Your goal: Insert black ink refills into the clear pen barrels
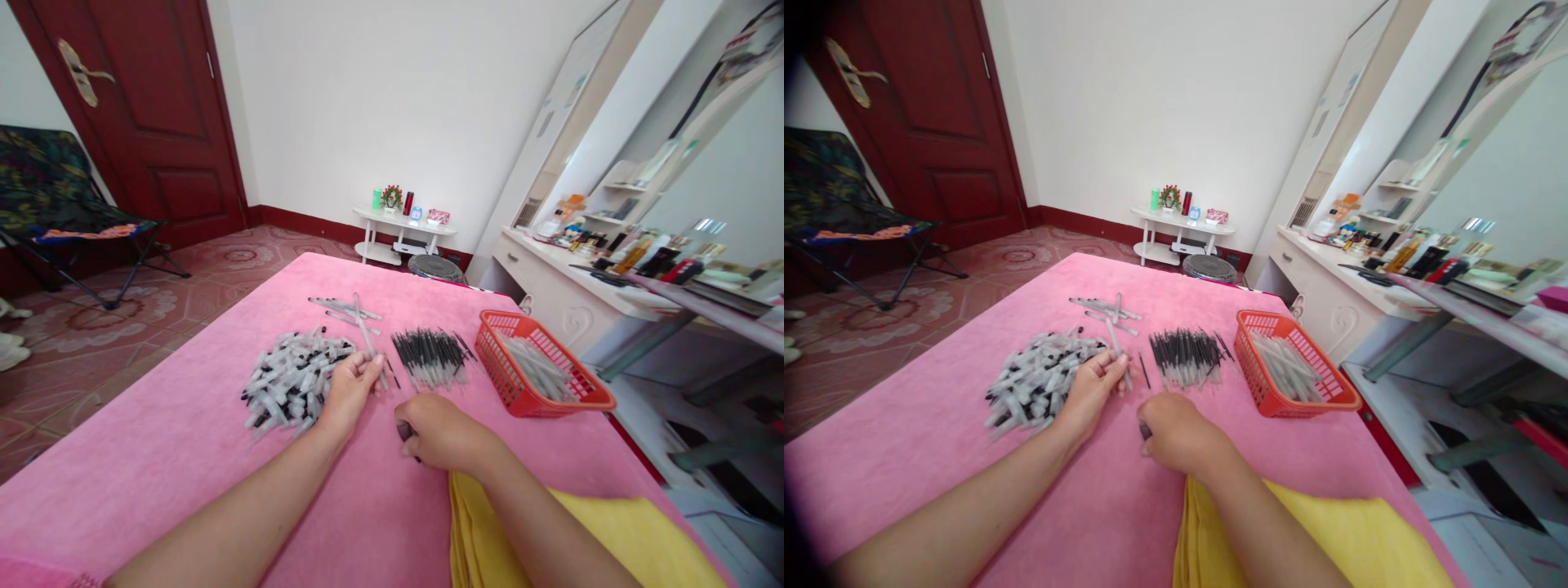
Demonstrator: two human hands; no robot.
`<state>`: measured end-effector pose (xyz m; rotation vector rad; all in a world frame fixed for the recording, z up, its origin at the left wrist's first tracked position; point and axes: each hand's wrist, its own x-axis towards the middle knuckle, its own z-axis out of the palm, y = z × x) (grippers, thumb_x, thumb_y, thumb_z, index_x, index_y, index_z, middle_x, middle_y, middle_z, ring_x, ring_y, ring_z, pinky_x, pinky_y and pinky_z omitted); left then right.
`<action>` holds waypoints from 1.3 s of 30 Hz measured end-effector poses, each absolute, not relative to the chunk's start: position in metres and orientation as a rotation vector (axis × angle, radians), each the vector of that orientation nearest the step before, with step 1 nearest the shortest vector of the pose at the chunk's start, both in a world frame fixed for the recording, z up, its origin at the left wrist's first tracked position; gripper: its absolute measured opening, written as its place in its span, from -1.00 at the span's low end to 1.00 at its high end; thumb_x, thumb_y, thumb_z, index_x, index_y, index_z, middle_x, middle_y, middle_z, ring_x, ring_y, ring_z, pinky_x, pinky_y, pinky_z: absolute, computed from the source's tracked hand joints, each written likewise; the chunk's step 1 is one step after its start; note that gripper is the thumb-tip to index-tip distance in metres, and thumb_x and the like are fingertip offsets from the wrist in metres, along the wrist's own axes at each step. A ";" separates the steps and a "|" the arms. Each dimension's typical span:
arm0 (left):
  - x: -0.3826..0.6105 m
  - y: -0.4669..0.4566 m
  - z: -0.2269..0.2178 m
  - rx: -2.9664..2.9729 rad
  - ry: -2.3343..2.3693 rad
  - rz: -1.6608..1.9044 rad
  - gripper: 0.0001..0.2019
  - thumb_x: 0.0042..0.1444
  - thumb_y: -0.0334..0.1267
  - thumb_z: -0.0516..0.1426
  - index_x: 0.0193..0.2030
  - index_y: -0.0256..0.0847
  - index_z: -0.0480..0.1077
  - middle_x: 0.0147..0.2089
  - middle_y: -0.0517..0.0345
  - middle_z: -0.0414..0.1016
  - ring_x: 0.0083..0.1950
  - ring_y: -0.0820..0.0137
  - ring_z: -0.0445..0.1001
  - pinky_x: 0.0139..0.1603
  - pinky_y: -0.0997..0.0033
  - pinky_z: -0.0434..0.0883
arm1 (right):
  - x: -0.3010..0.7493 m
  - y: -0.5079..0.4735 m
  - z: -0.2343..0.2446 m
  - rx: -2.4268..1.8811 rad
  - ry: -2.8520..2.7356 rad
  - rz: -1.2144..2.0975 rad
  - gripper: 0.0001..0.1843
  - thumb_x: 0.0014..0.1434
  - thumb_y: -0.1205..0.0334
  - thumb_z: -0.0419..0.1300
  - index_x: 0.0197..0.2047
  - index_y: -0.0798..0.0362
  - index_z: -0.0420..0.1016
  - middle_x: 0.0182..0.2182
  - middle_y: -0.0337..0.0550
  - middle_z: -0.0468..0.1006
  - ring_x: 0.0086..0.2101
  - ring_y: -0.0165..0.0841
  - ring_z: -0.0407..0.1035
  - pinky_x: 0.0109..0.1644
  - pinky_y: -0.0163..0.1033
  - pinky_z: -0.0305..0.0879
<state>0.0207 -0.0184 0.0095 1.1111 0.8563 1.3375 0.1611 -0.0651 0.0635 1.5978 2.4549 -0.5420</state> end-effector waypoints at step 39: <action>0.024 -0.020 0.006 1.239 0.740 1.167 -0.67 -0.06 -0.11 0.19 -0.16 -0.21 0.52 -0.30 0.07 0.56 -0.36 0.36 0.41 -0.34 0.45 0.30 | 0.200 -0.058 0.080 2.482 2.151 -2.008 -0.66 -0.20 0.09 0.34 -0.43 0.20 0.45 -0.66 -0.27 0.43 -0.69 -0.55 0.27 -0.58 -0.42 0.26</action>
